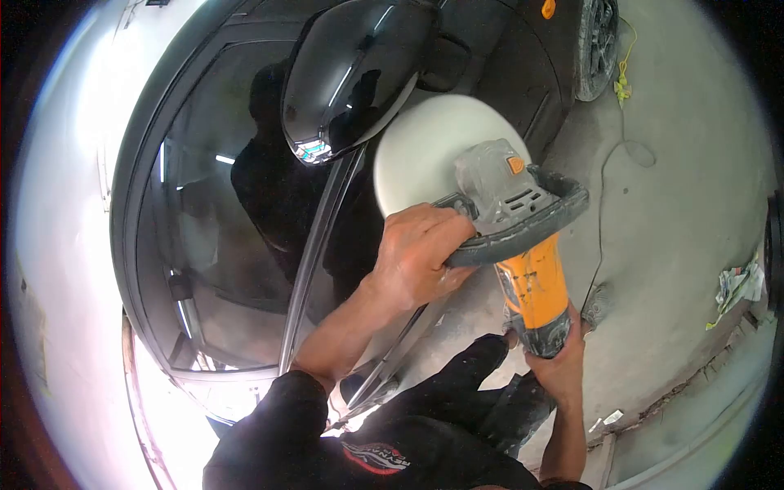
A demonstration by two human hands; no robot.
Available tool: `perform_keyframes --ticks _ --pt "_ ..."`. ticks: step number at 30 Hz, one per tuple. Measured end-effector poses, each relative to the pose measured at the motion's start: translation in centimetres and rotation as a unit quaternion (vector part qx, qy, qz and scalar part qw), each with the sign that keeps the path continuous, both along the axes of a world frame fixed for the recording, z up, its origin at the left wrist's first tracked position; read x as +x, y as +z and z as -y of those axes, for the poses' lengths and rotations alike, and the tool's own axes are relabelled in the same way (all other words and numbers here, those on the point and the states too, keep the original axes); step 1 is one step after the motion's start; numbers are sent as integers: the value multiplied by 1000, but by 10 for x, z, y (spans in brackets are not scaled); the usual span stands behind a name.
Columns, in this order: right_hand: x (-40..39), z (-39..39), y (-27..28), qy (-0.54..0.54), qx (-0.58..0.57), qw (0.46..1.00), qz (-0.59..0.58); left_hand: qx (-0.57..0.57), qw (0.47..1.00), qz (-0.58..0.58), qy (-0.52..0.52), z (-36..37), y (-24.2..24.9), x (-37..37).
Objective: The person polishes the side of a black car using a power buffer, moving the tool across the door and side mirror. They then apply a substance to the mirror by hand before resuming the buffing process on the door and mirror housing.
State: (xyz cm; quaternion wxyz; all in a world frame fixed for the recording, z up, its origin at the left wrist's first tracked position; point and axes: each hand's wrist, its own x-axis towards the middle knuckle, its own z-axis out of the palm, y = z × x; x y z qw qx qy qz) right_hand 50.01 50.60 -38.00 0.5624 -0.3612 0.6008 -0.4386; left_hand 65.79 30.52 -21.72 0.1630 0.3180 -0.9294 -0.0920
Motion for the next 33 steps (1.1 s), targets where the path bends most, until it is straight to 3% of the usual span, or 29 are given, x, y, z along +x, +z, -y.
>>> perform_keyframes --ticks 5,9,18,21,25,33 --pt "-17 8 -14 24 -10 1000 17 -19 999 -6 32 -13 0 -1" --pt "-15 4 -18 26 -7 1000 14 7 1000 -1 1 -10 -3 -2" --pt "-71 36 -31 -21 18 1000 -5 -35 997 -68 -2 26 -49 -41" --pt "-90 45 -43 -29 -25 999 -23 -42 996 -83 8 38 -60 -56" --pt "-108 70 -28 -34 32 999 13 -28 995 -93 11 57 -68 -71" --pt "-102 83 -57 -34 -50 998 -2 -61 997 -49 11 68 -50 -86"
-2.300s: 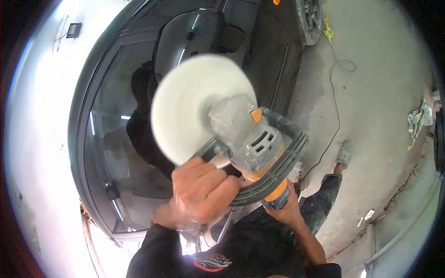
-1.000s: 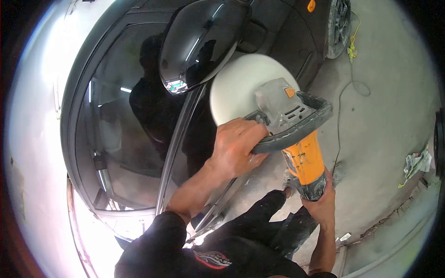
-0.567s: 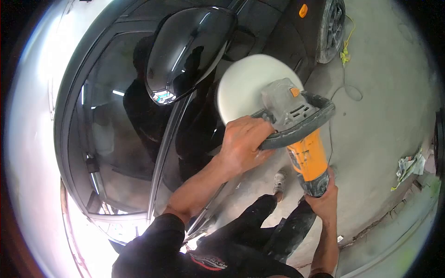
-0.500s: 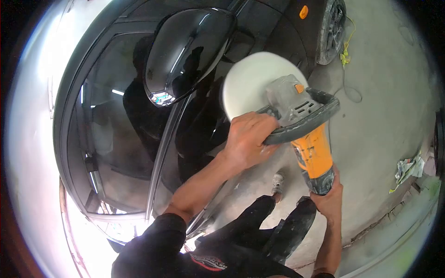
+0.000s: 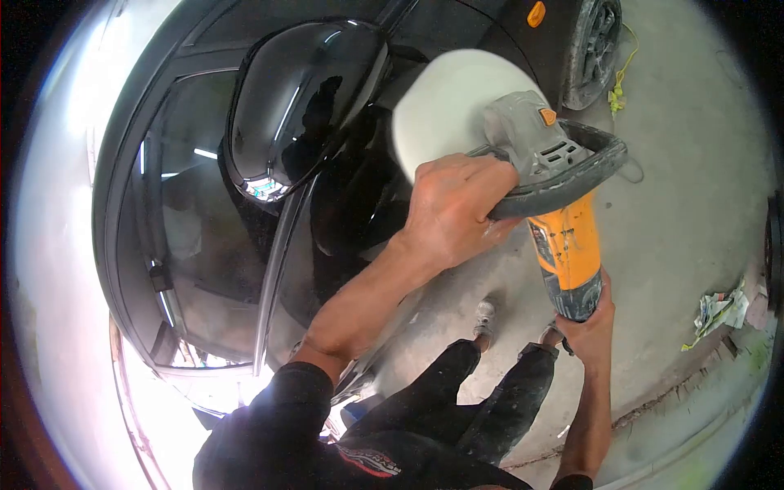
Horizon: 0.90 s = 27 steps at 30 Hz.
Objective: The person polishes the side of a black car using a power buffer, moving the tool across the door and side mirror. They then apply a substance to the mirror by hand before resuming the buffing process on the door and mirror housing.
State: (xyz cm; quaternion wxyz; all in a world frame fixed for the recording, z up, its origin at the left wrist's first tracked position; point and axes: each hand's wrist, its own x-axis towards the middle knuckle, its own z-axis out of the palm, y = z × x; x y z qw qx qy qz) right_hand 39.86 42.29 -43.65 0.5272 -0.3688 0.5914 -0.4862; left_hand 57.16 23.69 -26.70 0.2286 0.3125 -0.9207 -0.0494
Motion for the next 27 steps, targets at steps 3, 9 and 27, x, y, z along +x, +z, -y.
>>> perform_keyframes --ticks 3,9,27 --pt "7 0 -20 11 -8 1000 -1 -2 999 30 -18 0 5 -3" --pt "35 -8 -26 -7 0 999 40 4 998 36 -53 -5 9 1" --pt "94 -40 -21 -28 -22 999 -6 3 991 82 -103 -37 43 28"
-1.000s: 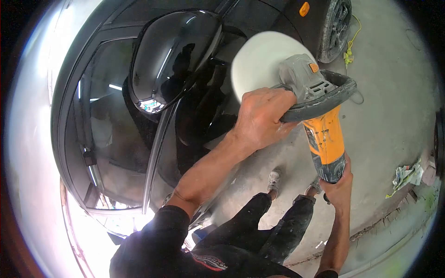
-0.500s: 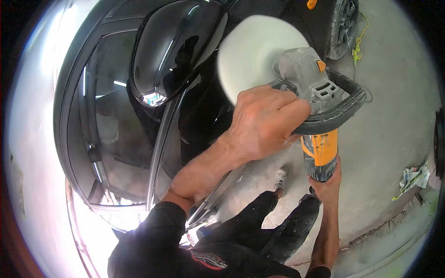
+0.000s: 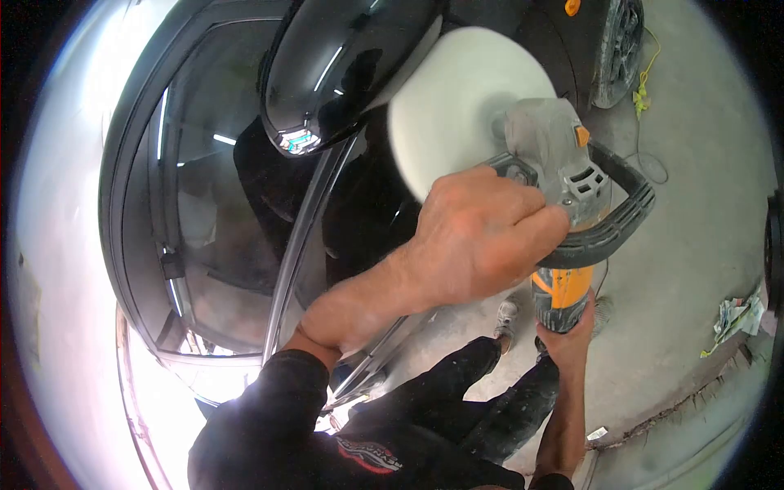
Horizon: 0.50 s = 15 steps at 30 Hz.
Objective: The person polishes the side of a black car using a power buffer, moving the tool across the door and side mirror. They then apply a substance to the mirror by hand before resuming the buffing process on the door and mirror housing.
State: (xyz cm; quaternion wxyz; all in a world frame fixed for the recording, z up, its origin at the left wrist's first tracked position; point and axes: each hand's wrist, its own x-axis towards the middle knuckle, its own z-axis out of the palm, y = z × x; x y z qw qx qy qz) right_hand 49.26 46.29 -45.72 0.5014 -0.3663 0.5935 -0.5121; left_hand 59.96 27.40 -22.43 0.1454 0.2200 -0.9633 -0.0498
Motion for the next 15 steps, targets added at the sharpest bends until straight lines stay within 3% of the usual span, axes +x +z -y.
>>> perform_keyframes --ticks 8,12,15 --pt "49 -41 16 23 25 990 136 -2 998 64 8 -42 22 25" --pt "72 -61 20 25 47 984 167 11 997 78 18 -59 26 47" --pt "84 -67 16 35 7 991 127 19 995 92 26 -64 35 57"
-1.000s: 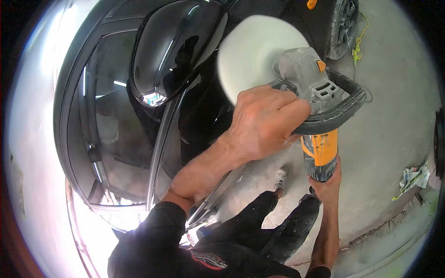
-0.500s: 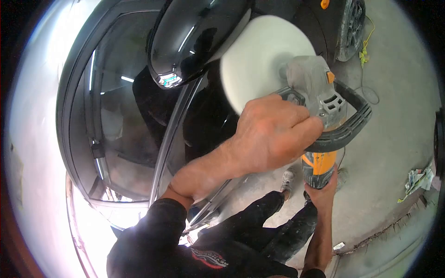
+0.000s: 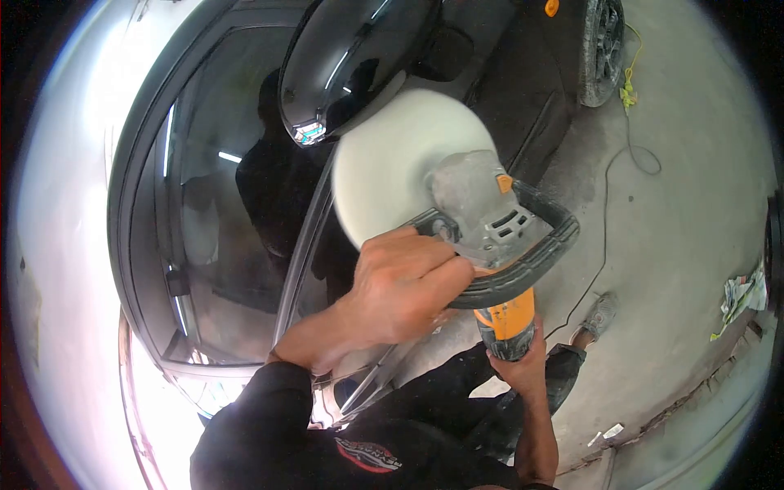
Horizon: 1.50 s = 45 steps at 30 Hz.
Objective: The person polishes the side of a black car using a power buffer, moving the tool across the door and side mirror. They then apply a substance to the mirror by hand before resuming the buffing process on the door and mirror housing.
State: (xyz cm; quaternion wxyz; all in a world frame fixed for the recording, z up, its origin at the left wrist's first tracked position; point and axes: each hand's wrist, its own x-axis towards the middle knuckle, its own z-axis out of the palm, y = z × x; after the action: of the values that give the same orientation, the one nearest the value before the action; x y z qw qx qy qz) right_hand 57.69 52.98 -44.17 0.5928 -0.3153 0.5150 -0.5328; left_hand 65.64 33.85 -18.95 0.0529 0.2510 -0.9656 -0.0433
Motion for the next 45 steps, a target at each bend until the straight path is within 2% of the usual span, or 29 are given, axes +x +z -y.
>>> perform_keyframes --ticks 3,9,12,22,27,31,38,42,43,45 --pt "2 4 5 9 -14 1000 24 11 1000 4 -4 -4 8 2" --pt "-10 -1 15 1 -13 1000 -26 14 999 3 -31 -6 17 -9" --pt "-17 1 19 -22 -2 1000 17 3 999 9 -44 1 18 -22" --pt "-58 37 7 -24 -3 999 26 -24 998 -9 -52 36 3 -72" --pt "-83 65 12 -29 -10 999 -15 -51 998 22 -8 65 -6 -100" --pt "-94 76 10 -41 5 999 -12 -56 998 -17 -2 75 -9 -112" --pt "-74 32 32 -39 40 997 -57 -23 999 -35 -28 34 17 -88" --pt "-50 2 55 1 58 997 43 -47 997 -26 -54 -3 43 -56" --pt "-41 -7 59 -8 27 1000 -11 -43 997 -27 -61 -10 49 -49" --pt "-29 -23 63 -2 26 1000 0 -33 996 -28 -79 -21 63 -35"
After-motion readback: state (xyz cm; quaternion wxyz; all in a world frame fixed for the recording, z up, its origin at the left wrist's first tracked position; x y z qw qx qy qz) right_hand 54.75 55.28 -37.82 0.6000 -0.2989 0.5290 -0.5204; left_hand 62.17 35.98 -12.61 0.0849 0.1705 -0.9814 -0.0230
